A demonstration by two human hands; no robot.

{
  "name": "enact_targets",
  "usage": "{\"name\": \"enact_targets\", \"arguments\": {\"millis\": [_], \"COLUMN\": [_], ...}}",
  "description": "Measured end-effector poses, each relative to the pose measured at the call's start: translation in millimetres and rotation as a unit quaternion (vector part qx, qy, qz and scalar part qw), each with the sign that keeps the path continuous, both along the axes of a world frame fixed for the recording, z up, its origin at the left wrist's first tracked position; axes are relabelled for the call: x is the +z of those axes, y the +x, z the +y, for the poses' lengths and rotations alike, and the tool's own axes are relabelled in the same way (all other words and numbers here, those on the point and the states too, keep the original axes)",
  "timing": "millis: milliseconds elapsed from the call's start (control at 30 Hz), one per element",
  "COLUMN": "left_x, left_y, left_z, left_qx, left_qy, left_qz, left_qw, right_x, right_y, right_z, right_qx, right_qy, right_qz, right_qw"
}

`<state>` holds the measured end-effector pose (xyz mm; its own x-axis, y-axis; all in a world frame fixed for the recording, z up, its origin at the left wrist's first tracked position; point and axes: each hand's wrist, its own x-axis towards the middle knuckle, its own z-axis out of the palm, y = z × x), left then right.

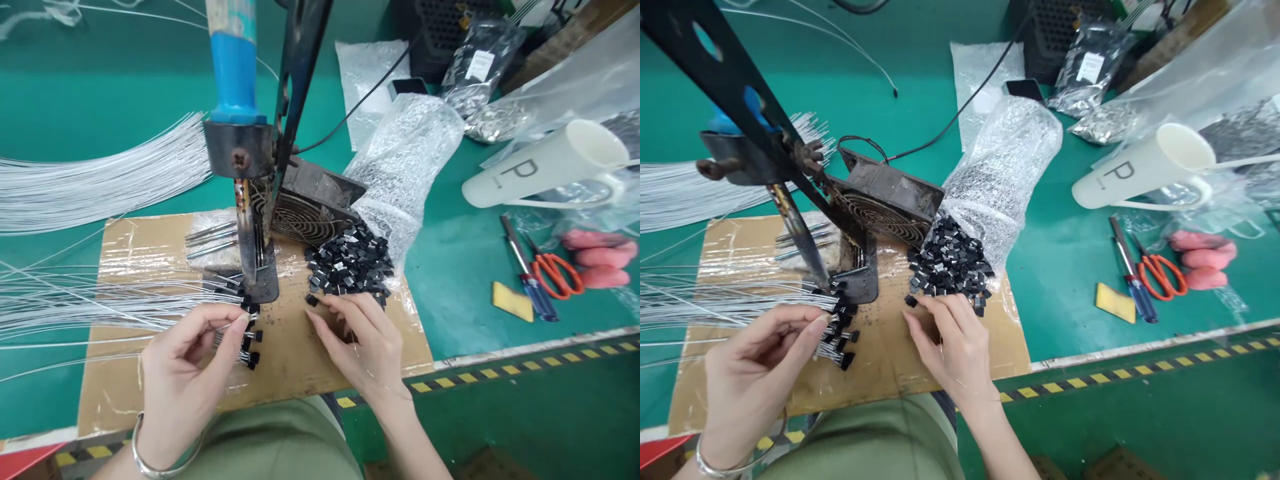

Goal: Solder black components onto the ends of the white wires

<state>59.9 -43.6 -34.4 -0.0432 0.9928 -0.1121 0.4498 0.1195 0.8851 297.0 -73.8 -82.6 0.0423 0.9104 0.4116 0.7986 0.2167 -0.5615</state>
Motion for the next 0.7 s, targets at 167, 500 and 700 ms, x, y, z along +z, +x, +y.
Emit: {"name": "enact_targets", "arguments": {"millis": [167, 500, 700], "left_x": [1.1, 0.4, 1.5], "left_y": [0.9, -0.4, -1.3], "left_z": [-0.8, 2.4, 5.4], "left_qx": [0.003, -0.003, 0.001], "left_qy": [0.004, 0.01, 0.013], "left_qz": [0.005, 0.015, 0.012], "left_qw": [1.0, 1.0, 1.0], "right_x": [-2.1, -0.1, 4.3], "right_y": [-4.6, -5.6, -7.4], "right_z": [0.8, -3.7, -3.5], "right_qx": [-0.002, -0.003, -0.024], "right_qy": [-0.002, 0.012, -0.004], "right_qz": [-0.01, 0.013, 0.059], "right_qw": [1.0, 1.0, 0.998]}}
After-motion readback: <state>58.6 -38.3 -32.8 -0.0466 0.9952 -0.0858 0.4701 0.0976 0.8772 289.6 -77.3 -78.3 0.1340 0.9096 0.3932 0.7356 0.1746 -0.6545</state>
